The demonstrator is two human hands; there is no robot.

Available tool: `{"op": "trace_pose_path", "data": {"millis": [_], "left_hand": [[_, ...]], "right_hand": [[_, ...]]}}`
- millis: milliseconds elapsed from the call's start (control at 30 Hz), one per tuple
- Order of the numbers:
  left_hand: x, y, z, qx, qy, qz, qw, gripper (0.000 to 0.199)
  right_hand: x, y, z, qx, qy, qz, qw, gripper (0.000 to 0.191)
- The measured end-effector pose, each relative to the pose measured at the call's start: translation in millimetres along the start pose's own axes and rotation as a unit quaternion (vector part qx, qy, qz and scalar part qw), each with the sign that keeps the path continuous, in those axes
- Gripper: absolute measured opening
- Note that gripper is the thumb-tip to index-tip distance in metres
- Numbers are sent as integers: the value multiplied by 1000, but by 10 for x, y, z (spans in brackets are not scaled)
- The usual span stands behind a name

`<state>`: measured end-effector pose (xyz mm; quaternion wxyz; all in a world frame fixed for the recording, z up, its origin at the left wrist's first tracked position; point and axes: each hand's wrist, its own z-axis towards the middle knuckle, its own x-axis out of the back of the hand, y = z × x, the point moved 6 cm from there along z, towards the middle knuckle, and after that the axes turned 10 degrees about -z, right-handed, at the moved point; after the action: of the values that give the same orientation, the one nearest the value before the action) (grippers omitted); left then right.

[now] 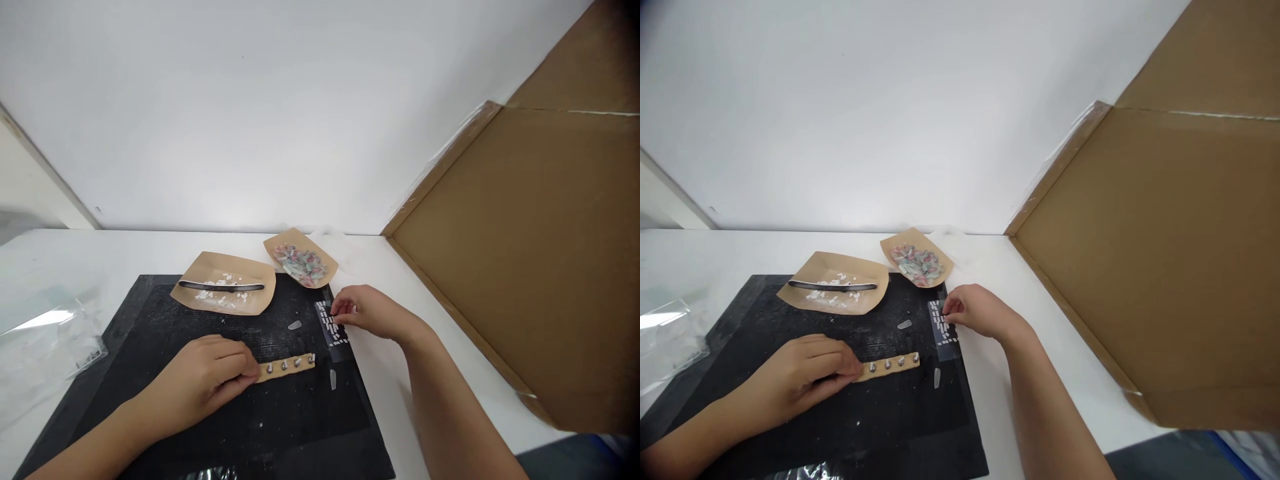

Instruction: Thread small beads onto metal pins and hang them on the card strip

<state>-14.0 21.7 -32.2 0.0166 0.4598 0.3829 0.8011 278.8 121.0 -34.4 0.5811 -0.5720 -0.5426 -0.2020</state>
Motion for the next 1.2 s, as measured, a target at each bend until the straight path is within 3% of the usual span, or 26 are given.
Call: {"op": "trace_pose_path", "data": {"millis": [667,933,1200], "left_hand": [[-16,-34,-12,1,11,-5,1000,13],[-17,-24,-13,-4,1,-3,1000,13],[-15,-16,-6,-5,-2,4,1000,11]], "right_hand": [[-43,-95,29,-28,-40,-87,995,8],[-27,-50,-6,-40,-27,-72,996,2],[-27,-90,-4,-28,-19,-72,997,8]]}}
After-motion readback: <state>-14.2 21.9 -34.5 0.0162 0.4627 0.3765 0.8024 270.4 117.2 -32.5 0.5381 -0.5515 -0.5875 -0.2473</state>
